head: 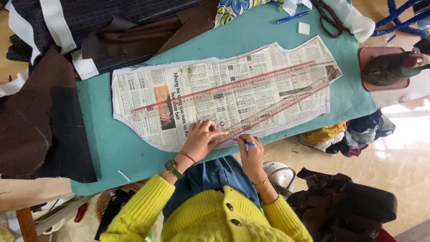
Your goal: The person uses a ruler and a blue pen to measure and mark lines on a newspaper pattern placed on a teal table. They repeatedly reposition the ruler to draw straight lines and mark points on the pattern.
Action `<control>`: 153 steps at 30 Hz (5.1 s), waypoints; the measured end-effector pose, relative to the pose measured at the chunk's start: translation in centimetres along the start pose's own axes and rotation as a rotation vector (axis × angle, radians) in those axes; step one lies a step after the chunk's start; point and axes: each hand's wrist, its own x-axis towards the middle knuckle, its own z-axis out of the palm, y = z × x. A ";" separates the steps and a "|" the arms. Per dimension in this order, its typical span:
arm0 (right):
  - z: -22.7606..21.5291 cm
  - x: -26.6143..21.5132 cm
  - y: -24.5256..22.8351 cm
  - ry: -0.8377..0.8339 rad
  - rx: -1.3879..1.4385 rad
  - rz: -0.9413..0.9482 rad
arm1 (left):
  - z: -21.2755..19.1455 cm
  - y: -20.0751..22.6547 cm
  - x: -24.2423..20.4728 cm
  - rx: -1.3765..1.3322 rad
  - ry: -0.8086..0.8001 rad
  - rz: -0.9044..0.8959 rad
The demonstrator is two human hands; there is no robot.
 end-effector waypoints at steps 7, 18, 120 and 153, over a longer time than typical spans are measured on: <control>3.5 -1.8 -1.9 -0.047 0.028 -0.153 | -0.6 0.0 0.0 -0.022 -0.037 0.000; -2.2 1.1 0.2 -0.032 0.035 -0.086 | 0.4 -0.3 -0.7 -0.002 0.106 0.017; 3.6 30.2 5.6 -0.567 0.020 -0.245 | -3.7 0.0 16.1 0.336 0.248 -0.524; -0.7 31.7 11.6 -0.509 -0.089 -0.338 | 1.1 3.1 21.2 0.378 0.267 -0.399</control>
